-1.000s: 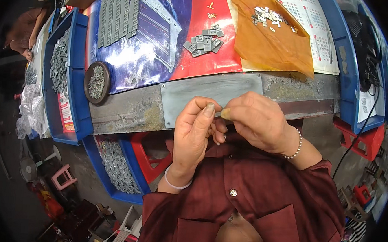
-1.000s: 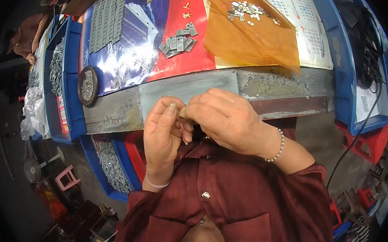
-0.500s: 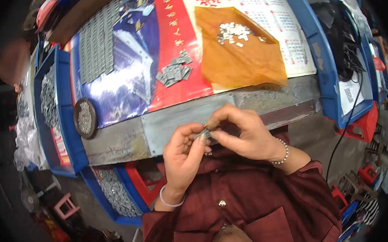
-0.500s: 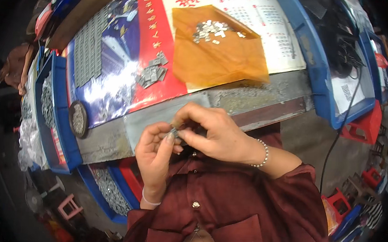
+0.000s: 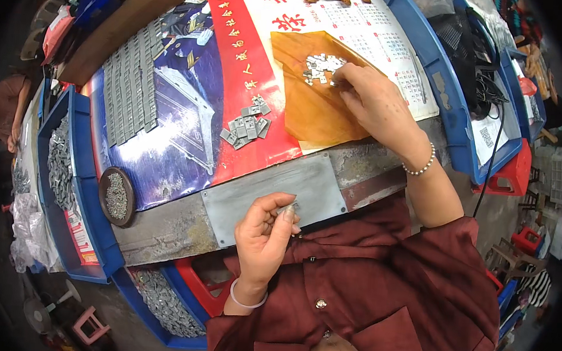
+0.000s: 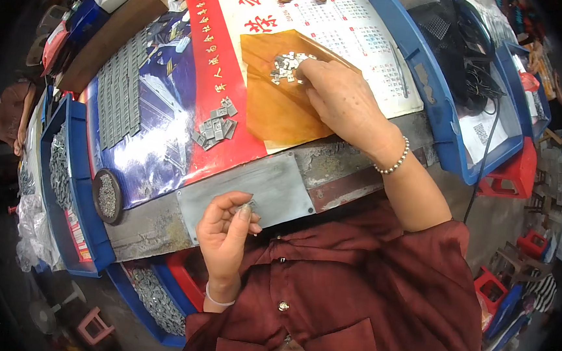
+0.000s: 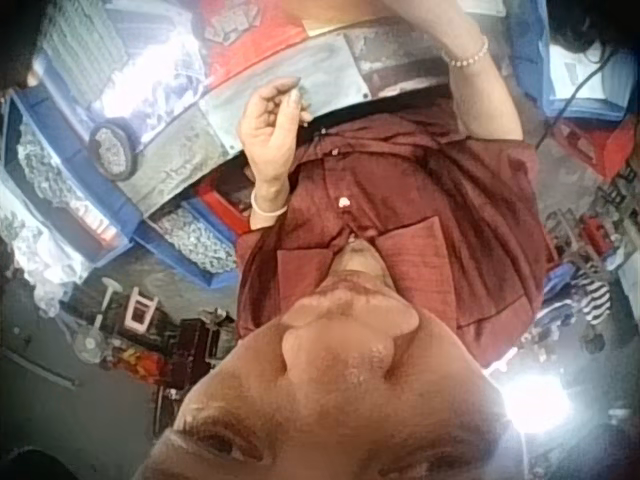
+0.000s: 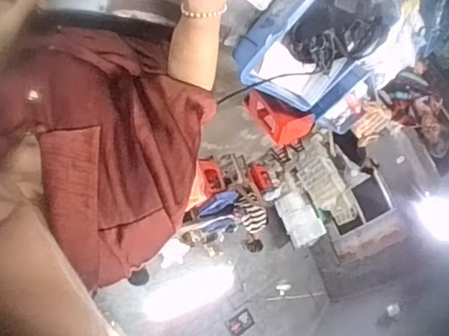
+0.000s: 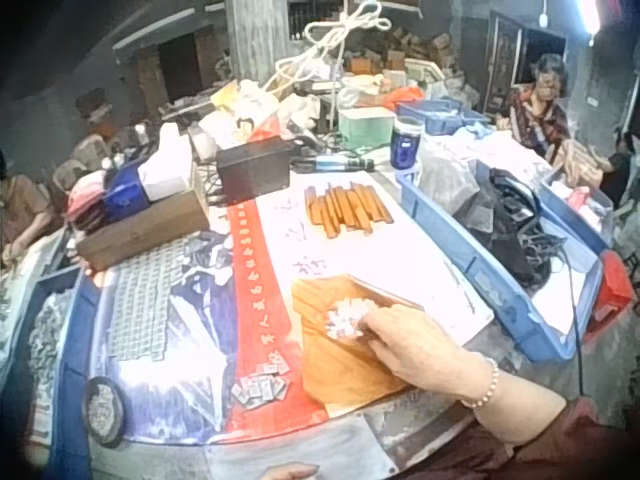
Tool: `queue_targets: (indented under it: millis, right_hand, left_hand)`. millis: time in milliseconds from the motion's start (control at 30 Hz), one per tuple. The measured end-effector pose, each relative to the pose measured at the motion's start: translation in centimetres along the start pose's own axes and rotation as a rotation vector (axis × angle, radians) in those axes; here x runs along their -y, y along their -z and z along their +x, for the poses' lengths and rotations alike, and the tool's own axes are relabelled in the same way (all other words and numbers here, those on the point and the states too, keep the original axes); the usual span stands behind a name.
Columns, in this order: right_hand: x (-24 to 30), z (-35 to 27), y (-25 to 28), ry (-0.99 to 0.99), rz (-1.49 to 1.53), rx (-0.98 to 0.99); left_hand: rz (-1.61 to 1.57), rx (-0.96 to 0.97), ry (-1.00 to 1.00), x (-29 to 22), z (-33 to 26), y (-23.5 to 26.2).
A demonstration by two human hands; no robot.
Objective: Assembling small hardware components by manually inserting plastic pieces into metal housings.
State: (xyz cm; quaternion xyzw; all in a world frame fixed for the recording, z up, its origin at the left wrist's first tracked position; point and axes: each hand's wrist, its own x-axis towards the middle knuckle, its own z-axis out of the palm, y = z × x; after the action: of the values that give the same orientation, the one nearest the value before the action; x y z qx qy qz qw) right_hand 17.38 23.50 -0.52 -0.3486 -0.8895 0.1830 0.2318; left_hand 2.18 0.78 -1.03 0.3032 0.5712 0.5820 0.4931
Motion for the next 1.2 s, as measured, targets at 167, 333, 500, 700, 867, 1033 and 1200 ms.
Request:
queue_targets:
  millis: [167, 333, 500, 700, 867, 1033, 1200]
  right_hand:
    - [0.4, 0.5, -1.2, 0.143, -0.326, -0.071]
    - [0.9, 1.0, -1.6, 0.21, -0.482, -0.026]
    - [0.1, 1.3, -1.4, 0.201, -0.431, -0.033]
    - [1.2, -0.2, -0.5, -0.179, 0.366, -0.01]
    - [4.4, -2.7, 0.6, -0.395, 1.007, 0.189]
    - [6.3, -4.0, 0.0, -0.431, 1.19, 0.338]
    - [7.4, -4.9, -0.4, -0.293, 1.05, 0.306]
  left_hand:
    - [-0.026, 0.012, -0.008, 0.1, 0.0, 0.3]
    - [-0.01, 0.035, -0.017, 0.2, 0.2, 0.5]
    - [-0.038, 0.048, -0.032, 0.2, 0.1, 0.5]
    - [-0.094, 0.038, 0.025, -0.1, 0.2, 0.7]
    - [-0.067, 0.011, 0.066, -0.6, 0.6, 0.4]
    - [0.041, -0.067, 0.009, -1.6, 1.0, -1.0]
    - [0.198, -0.101, -0.094, -0.6, 1.0, -1.6]
